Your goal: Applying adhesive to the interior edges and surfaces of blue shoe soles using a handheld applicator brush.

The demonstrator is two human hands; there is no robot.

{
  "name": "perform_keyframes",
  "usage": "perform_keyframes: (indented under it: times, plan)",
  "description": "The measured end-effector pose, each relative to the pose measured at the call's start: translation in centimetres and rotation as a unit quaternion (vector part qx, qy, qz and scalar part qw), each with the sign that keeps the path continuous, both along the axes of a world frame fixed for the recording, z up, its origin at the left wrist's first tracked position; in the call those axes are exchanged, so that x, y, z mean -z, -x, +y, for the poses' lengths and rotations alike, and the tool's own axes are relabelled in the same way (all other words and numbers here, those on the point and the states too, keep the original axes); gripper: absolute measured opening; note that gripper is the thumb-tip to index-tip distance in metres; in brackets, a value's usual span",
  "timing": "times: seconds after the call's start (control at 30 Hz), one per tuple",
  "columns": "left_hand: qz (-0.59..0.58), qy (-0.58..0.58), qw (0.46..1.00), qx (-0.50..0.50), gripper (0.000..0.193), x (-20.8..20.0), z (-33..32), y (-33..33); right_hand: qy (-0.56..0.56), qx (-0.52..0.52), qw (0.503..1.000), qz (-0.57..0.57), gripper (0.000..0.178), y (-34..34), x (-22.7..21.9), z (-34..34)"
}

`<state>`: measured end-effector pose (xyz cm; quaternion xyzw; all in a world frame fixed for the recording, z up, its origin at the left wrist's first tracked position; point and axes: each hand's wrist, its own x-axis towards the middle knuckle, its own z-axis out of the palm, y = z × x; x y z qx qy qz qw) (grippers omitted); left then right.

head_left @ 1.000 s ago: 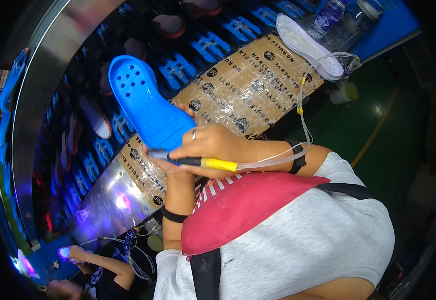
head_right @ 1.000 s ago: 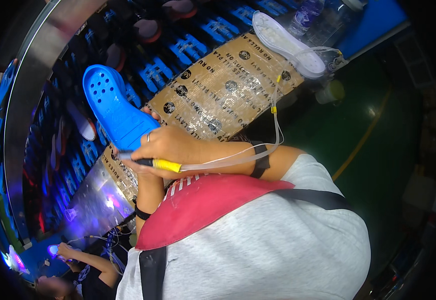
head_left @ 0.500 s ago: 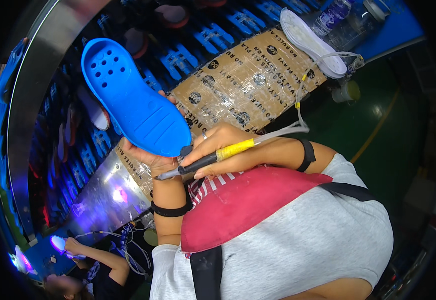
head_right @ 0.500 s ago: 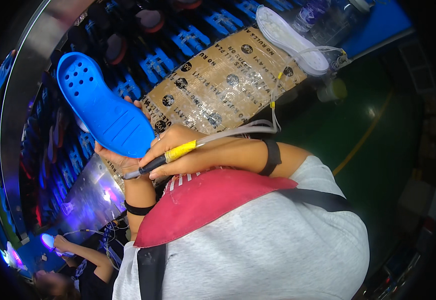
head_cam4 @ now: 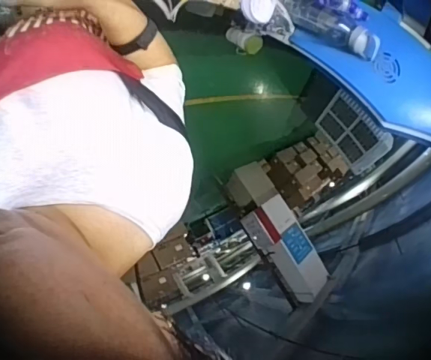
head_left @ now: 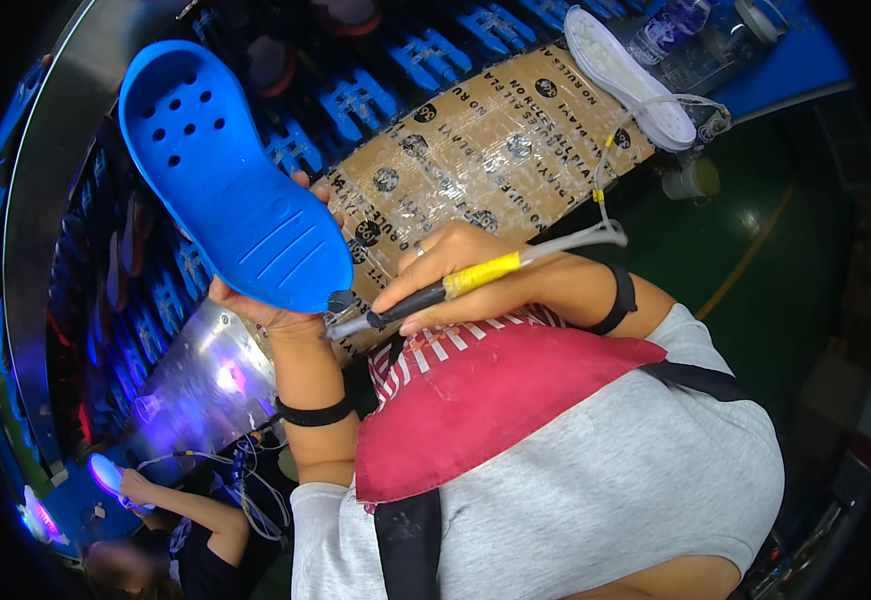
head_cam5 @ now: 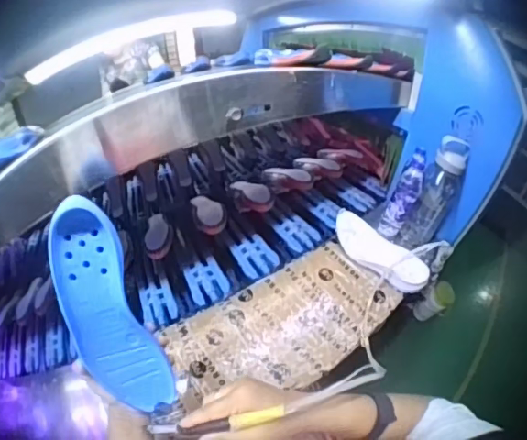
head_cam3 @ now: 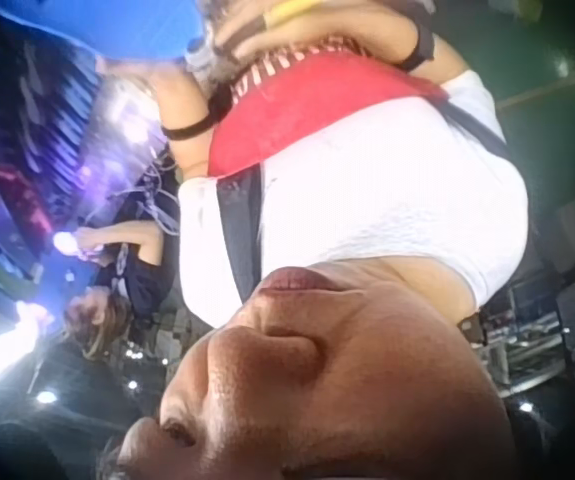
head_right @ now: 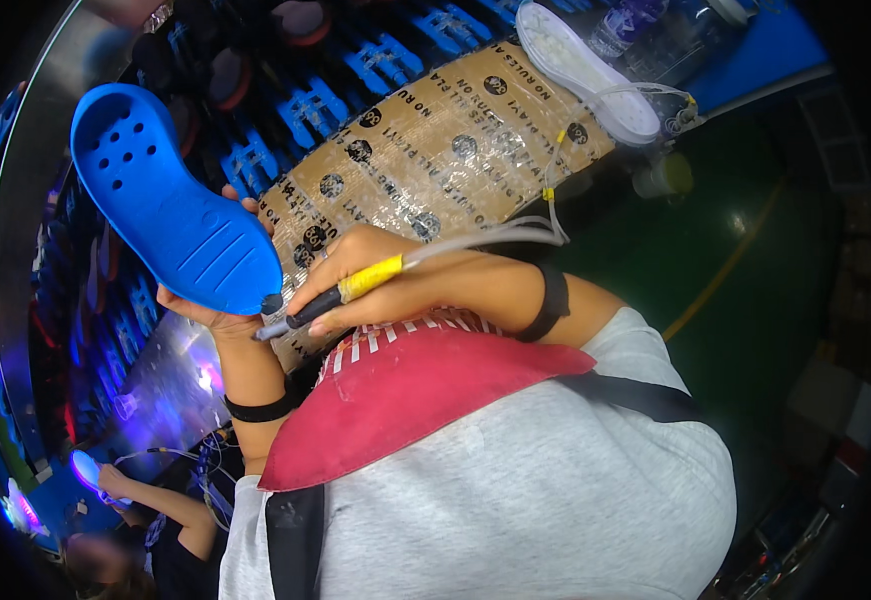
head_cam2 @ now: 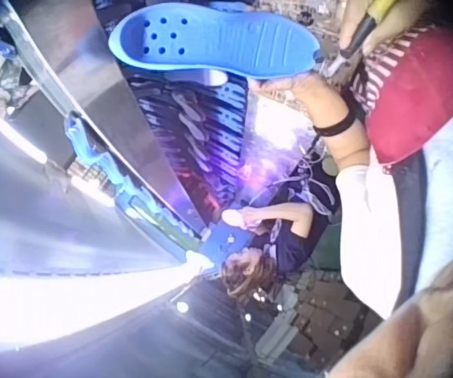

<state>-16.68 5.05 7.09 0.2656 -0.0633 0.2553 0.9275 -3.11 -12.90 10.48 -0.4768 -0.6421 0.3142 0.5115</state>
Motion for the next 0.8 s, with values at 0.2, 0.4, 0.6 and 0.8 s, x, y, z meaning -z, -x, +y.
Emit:
perform_keyframes:
  times: [0.2,0.4,0.6,0.8]
  plan:
    - [0.027,0.003,0.999,0.044,0.092,-1.2,-0.1,0.1,-0.095,0.069,0.991,-0.065,0.031,-0.2,0.4,0.9]
    - [0.156,-0.065,0.985,0.024,0.088,0.1,1.5,1.3,-0.084,-0.049,0.989,-0.113,0.026,-0.4,0.6,0.5]
    - [0.238,0.046,0.967,0.084,0.059,-1.5,0.1,0.3,-0.134,-0.007,0.986,-0.102,0.029,0.0,0.0,1.4]
    - [0.323,0.003,0.939,0.119,0.053,-0.6,1.2,0.5,-0.097,-0.1,0.982,-0.129,0.026,-0.4,0.5,1.0]
